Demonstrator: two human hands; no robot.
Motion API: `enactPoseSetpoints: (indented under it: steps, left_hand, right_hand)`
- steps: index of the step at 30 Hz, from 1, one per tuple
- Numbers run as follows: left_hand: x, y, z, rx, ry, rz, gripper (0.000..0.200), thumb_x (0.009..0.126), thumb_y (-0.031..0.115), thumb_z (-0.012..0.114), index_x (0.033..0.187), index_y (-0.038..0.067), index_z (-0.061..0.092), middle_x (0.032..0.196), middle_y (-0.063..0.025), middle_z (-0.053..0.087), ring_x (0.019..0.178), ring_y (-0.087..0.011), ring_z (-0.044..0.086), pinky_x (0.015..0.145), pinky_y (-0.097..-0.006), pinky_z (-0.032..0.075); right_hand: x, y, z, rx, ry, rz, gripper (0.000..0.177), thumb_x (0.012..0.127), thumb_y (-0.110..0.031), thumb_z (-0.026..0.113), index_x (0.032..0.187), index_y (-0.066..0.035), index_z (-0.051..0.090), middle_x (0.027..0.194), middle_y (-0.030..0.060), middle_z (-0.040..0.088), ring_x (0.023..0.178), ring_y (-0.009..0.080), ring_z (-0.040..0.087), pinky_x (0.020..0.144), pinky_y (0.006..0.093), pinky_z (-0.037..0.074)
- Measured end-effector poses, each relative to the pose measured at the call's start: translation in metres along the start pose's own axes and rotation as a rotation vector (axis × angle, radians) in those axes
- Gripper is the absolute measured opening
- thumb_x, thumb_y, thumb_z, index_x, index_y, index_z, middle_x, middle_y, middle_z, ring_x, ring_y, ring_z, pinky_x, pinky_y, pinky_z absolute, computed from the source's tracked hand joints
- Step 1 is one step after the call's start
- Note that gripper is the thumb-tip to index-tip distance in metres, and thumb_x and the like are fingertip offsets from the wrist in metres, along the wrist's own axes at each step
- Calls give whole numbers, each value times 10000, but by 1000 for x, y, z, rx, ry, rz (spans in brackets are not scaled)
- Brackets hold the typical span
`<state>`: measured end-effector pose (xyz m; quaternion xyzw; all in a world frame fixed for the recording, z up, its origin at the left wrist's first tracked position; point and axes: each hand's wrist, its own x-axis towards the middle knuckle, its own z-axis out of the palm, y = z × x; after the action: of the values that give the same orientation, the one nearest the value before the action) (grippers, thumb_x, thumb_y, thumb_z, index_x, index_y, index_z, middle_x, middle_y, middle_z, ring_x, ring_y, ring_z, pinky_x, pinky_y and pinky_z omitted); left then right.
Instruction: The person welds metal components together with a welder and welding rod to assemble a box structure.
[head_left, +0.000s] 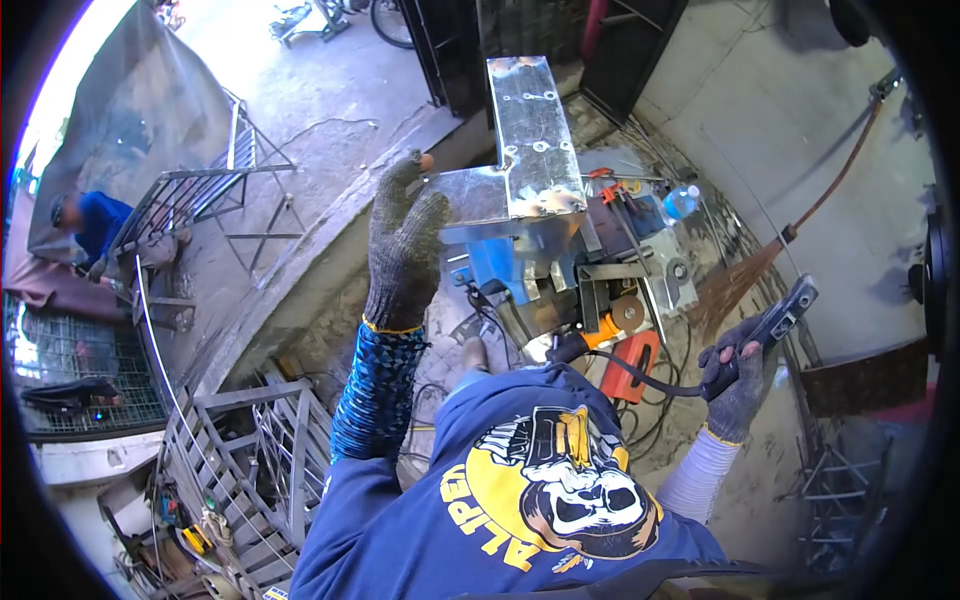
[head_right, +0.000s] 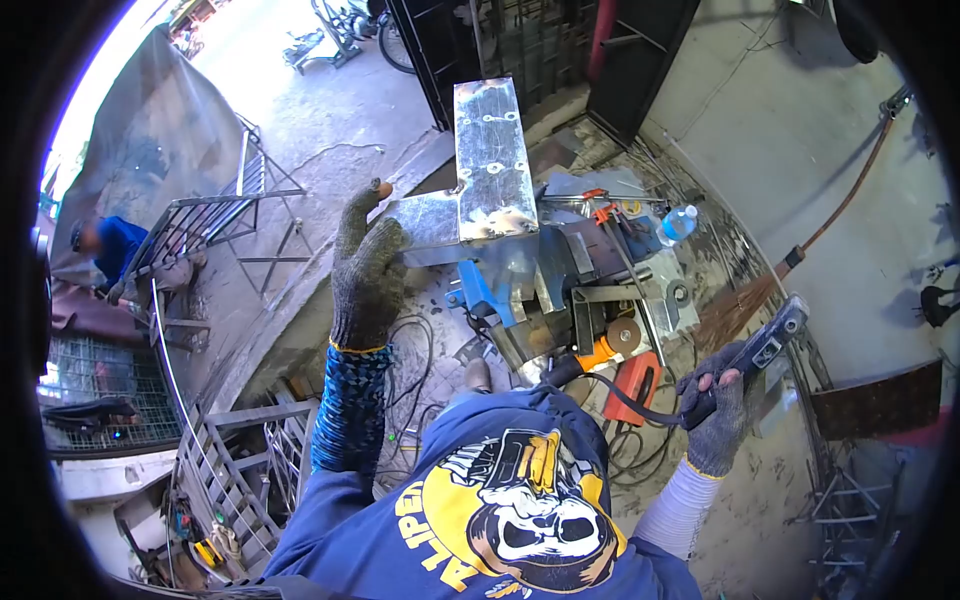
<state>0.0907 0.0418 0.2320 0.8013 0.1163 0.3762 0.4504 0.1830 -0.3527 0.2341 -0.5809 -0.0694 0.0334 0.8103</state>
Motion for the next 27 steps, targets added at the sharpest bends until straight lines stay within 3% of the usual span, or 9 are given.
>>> enactPoseSetpoints:
  steps: [9, 11, 14, 17, 19, 23, 24, 25, 27]
  left_hand:
    - [-1, 7, 8, -65, 90, -103, 516, 886, 113, 594, 1373, 2, 463, 1363, -118, 513, 1132, -174, 547, 942, -294, 455]
    - [-3, 7, 13, -932, 193, -360, 432, 855, 16, 580, 1283, -20, 529, 1272, -167, 576, 1119, -253, 613, 923, -370, 518]
    - [-6, 5, 11, -852, 164, -416, 584, 864, 57, 585, 1413, -25, 402, 1251, -122, 583, 1037, -176, 614, 881, -321, 524]
    - [-7, 11, 18, -848, 218, -418, 533, 891, 62, 591, 1395, -12, 435, 1274, -122, 574, 1053, -185, 606, 904, -317, 517]
    - [-15, 12, 15, -792, 165, -423, 503, 927, 82, 594, 1401, 12, 443, 1307, -118, 562, 1124, -199, 582, 941, -326, 501]
    - [-18, 15, 10, -539, 77, -200, 434, 981, 76, 570, 1396, 38, 452, 1355, -112, 525, 1238, -202, 515, 1068, -364, 409]
    - [-20, 18, 10, -691, 48, -315, 456, 979, 55, 582, 1413, 53, 441, 1359, -101, 512, 1260, -192, 498, 1075, -355, 405]
    - [-23, 10, 17, -756, 60, -260, 497, 977, 47, 590, 1439, 72, 409, 1364, -91, 495, 1287, -185, 472, 1075, -345, 414]
    - [-21, 11, 16, -568, 83, -191, 620, 946, 39, 636, 1483, 68, 328, 1392, -93, 459, 1312, -200, 444, 1093, -361, 414]
  right_hand:
    - [7, 7, -24, 33, -1, 97, 459, 893, -283, 726, 1201, -48, 480, 735, 45, 528, 486, 147, 482, 506, 309, 445]
    - [8, 10, -25, 28, 4, 109, 464, 892, -279, 727, 1204, -54, 467, 733, 44, 525, 499, 148, 493, 496, 304, 442]
    - [12, 16, -23, 15, 44, 91, 451, 885, -248, 737, 1197, -60, 472, 759, 40, 527, 540, 151, 517, 493, 303, 447]
    - [15, 11, -10, 92, -9, 209, 427, 877, -191, 739, 1194, -74, 478, 803, 35, 531, 600, 139, 535, 508, 297, 463]
    - [19, 15, -7, 31, 52, 77, 401, 876, -168, 730, 1187, -88, 490, 835, 21, 528, 657, 118, 533, 521, 281, 470]
    - [31, 18, -15, -12, -45, 93, 312, 909, -262, 688, 1110, -71, 545, 846, 2, 513, 657, 83, 489, 556, 231, 440]
    - [28, 13, 6, 51, 117, 165, 361, 938, -289, 659, 1189, -67, 524, 837, 3, 502, 650, 84, 482, 547, 227, 424]
    - [39, 18, -12, 137, -174, 236, 280, 963, -280, 659, 1163, -127, 537, 847, -12, 561, 739, 60, 557, 600, 202, 504]
    - [57, 23, -20, 113, -346, 265, 288, 976, -282, 638, 1203, -134, 539, 902, 22, 599, 786, 102, 603, 610, 259, 544]
